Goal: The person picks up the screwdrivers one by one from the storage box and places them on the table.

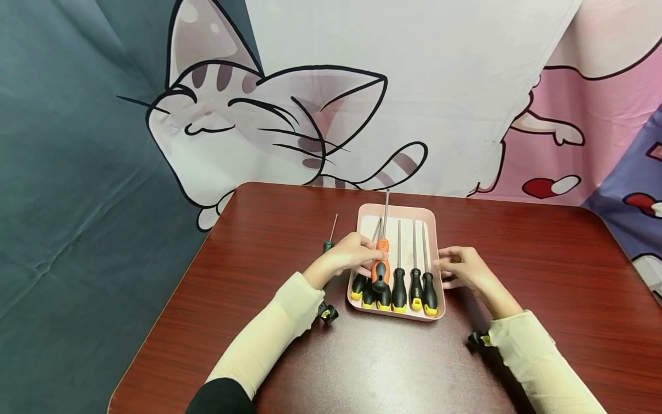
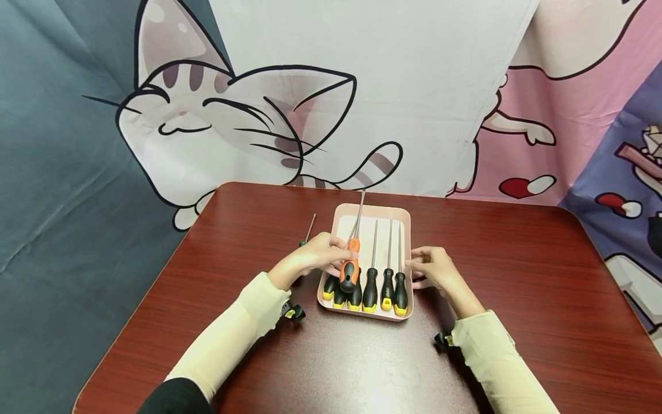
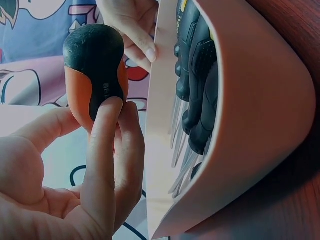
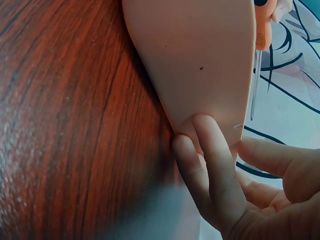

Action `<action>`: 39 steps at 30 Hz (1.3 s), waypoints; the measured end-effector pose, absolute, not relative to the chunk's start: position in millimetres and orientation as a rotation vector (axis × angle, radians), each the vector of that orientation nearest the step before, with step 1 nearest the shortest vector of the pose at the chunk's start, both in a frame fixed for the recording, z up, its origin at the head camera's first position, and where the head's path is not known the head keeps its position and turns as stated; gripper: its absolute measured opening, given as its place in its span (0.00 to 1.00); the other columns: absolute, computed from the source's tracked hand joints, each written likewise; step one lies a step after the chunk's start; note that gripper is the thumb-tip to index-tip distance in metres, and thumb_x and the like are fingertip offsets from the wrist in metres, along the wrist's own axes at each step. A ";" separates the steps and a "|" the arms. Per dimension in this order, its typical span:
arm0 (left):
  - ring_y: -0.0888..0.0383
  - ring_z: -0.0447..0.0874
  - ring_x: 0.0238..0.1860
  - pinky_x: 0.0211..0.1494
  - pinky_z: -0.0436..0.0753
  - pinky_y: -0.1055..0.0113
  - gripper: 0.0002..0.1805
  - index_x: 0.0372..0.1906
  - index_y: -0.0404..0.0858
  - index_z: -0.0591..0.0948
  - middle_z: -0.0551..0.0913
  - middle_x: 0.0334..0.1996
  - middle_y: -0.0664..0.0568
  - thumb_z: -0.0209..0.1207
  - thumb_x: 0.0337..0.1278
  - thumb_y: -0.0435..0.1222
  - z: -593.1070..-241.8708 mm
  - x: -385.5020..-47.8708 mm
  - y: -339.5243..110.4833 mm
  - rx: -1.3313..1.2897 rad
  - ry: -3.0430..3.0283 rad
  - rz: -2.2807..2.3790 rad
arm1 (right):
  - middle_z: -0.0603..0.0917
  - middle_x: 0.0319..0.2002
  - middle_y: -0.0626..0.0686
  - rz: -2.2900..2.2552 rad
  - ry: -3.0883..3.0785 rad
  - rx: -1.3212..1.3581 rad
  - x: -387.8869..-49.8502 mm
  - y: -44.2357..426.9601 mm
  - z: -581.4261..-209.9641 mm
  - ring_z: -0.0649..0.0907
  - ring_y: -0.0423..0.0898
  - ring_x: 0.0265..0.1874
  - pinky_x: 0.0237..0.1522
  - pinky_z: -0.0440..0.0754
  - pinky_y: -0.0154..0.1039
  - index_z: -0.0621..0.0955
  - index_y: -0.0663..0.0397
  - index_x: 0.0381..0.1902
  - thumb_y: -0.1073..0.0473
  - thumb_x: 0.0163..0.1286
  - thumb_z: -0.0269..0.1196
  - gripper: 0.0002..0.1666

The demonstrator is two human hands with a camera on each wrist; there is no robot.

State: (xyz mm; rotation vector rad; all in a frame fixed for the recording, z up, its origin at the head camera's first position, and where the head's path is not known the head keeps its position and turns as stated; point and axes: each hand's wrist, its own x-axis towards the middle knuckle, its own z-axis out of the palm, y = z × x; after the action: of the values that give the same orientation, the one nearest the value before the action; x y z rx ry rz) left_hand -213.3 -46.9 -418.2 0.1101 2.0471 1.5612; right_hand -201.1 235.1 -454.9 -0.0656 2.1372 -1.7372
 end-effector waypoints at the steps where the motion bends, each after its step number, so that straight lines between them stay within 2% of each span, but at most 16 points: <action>1: 0.53 0.89 0.32 0.34 0.90 0.64 0.13 0.43 0.27 0.82 0.87 0.32 0.44 0.66 0.63 0.36 -418.2 -213.5 -47.4 0.111 2.044 1.561 | 0.82 0.39 0.60 -1.737 2.136 -0.066 -201.1 234.9 -455.1 0.85 0.45 0.31 0.32 0.91 0.47 0.60 0.88 0.63 0.71 0.73 0.57 0.30; 8: 0.50 0.89 0.33 0.35 0.90 0.63 0.12 0.42 0.28 0.82 0.87 0.31 0.43 0.66 0.63 0.35 -414.5 -214.2 -50.7 0.098 2.030 1.564 | 0.82 0.40 0.61 -1.720 2.152 -0.068 -200.7 234.7 -453.7 0.84 0.45 0.30 0.33 0.91 0.47 0.60 0.88 0.63 0.71 0.73 0.57 0.30; 19: 0.54 0.89 0.32 0.36 0.90 0.62 0.14 0.45 0.27 0.82 0.87 0.32 0.43 0.65 0.64 0.35 -415.1 -216.1 -57.7 0.107 2.020 1.573 | 0.82 0.38 0.58 -1.743 2.124 -0.060 -200.6 235.0 -454.0 0.85 0.44 0.30 0.33 0.91 0.48 0.60 0.88 0.64 0.71 0.73 0.58 0.30; 27: 0.53 0.89 0.33 0.37 0.90 0.62 0.13 0.44 0.26 0.82 0.88 0.32 0.41 0.65 0.64 0.34 -414.4 -216.2 -61.2 0.119 2.000 1.596 | 0.82 0.36 0.55 -1.741 2.126 -0.063 -201.7 234.6 -455.4 0.85 0.44 0.30 0.33 0.91 0.48 0.61 0.88 0.63 0.71 0.73 0.58 0.30; 35: 0.52 0.89 0.36 0.38 0.90 0.61 0.19 0.52 0.24 0.79 0.87 0.35 0.41 0.65 0.64 0.35 -412.6 -216.9 -67.4 0.075 2.031 1.581 | 0.82 0.36 0.55 -1.743 2.127 -0.062 -201.5 234.9 -455.2 0.85 0.44 0.30 0.33 0.91 0.48 0.60 0.88 0.63 0.71 0.73 0.57 0.30; 39: 0.53 0.89 0.36 0.38 0.90 0.62 0.19 0.52 0.25 0.79 0.86 0.36 0.42 0.65 0.63 0.35 -412.6 -217.7 -71.5 0.065 2.032 1.584 | 0.82 0.36 0.55 -1.750 2.123 -0.065 -201.1 234.9 -454.5 0.85 0.44 0.30 0.33 0.91 0.48 0.60 0.89 0.63 0.72 0.72 0.57 0.30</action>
State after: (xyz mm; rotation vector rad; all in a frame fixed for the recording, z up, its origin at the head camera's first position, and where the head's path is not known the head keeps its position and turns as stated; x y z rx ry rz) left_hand -217.7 -71.5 -412.6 0.0650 2.0317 1.5835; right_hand -201.1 234.9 -454.5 -0.0650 2.1234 -1.7497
